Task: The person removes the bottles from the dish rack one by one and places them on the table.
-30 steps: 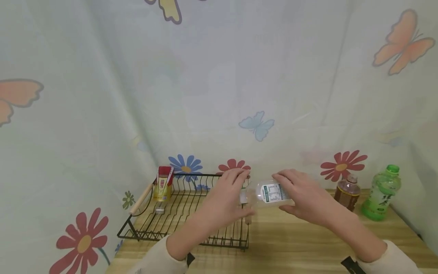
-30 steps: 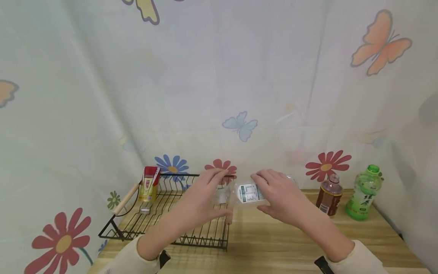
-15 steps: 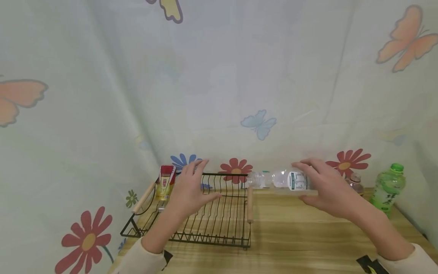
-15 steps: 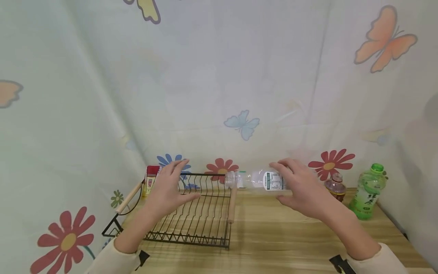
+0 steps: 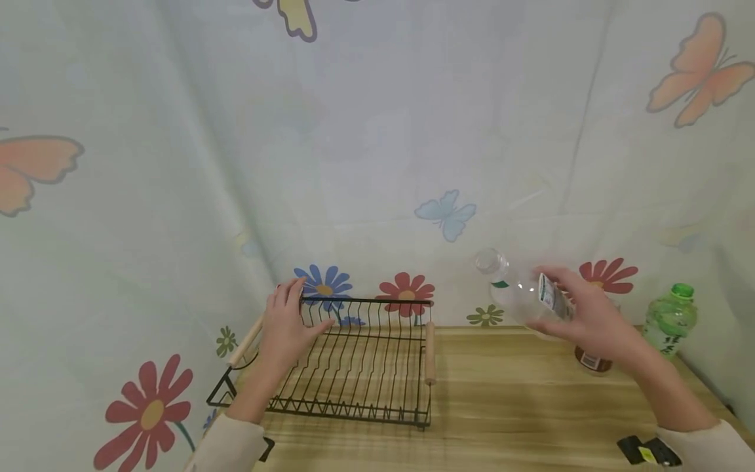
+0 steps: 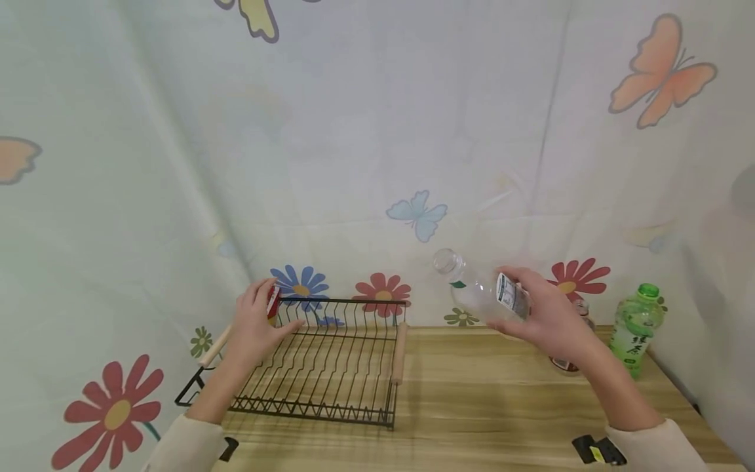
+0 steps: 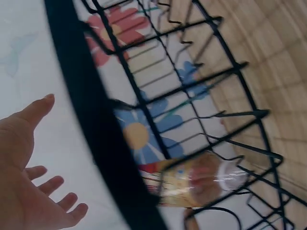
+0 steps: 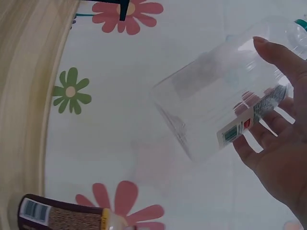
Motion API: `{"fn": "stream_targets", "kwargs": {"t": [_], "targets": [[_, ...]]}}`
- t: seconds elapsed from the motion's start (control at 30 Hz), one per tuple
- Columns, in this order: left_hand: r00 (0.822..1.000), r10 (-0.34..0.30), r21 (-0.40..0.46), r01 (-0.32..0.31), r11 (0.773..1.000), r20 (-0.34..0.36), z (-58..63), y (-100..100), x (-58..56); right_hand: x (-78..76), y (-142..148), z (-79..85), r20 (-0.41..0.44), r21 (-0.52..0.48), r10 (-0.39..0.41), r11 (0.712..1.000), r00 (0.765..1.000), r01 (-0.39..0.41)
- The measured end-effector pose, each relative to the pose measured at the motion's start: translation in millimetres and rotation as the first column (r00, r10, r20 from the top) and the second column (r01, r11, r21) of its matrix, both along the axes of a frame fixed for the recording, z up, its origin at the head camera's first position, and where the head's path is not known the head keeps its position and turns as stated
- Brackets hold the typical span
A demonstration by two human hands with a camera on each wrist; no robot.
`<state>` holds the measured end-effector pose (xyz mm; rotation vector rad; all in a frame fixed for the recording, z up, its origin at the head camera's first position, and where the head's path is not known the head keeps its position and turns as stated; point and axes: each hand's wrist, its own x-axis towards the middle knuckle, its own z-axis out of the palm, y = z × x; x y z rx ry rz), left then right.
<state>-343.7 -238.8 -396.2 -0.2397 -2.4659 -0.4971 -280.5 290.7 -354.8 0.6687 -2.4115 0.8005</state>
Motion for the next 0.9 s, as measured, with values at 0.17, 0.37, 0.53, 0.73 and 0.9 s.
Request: {"fn": "stream_targets", "kwargs": {"t": [0.17, 0.37, 0.53, 0.73, 0.9], "targets": [[0.997, 0.063, 0.128, -0.070, 0.989, 0.053, -18.6, -22, -17.2, -9.2, 16, -8.4, 0.122, -0.090, -0.022, 0.995, 0.992, 0.033], [0.984, 0.125, 0.230, -0.151, 0.962, 0.124, -37.6, -40, -27.0, -19.4, 31, -23.6, 0.258, -0.192, -0.010, 0.980, 0.966, 0.062], [0.975, 0.138, 0.289, -0.185, 0.939, 0.175, -47.6, -46, -31.2, -30.3, 40, -43.6, 0.288, -0.247, -0.006, 0.966, 0.958, 0.080], [0.970, 0.141, 0.315, -0.200, 0.928, 0.200, -55.6, -50, -39.1, -41.4, 50, -68.1, 0.307, -0.298, 0.022, 0.952, 0.952, 0.074], [0.962, 0.145, 0.294, -0.211, 0.932, 0.230, -63.5, -56, -45.7, -45.5, 53, -81.5, 0.323, -0.314, 0.023, 0.946, 0.946, 0.084]]}}
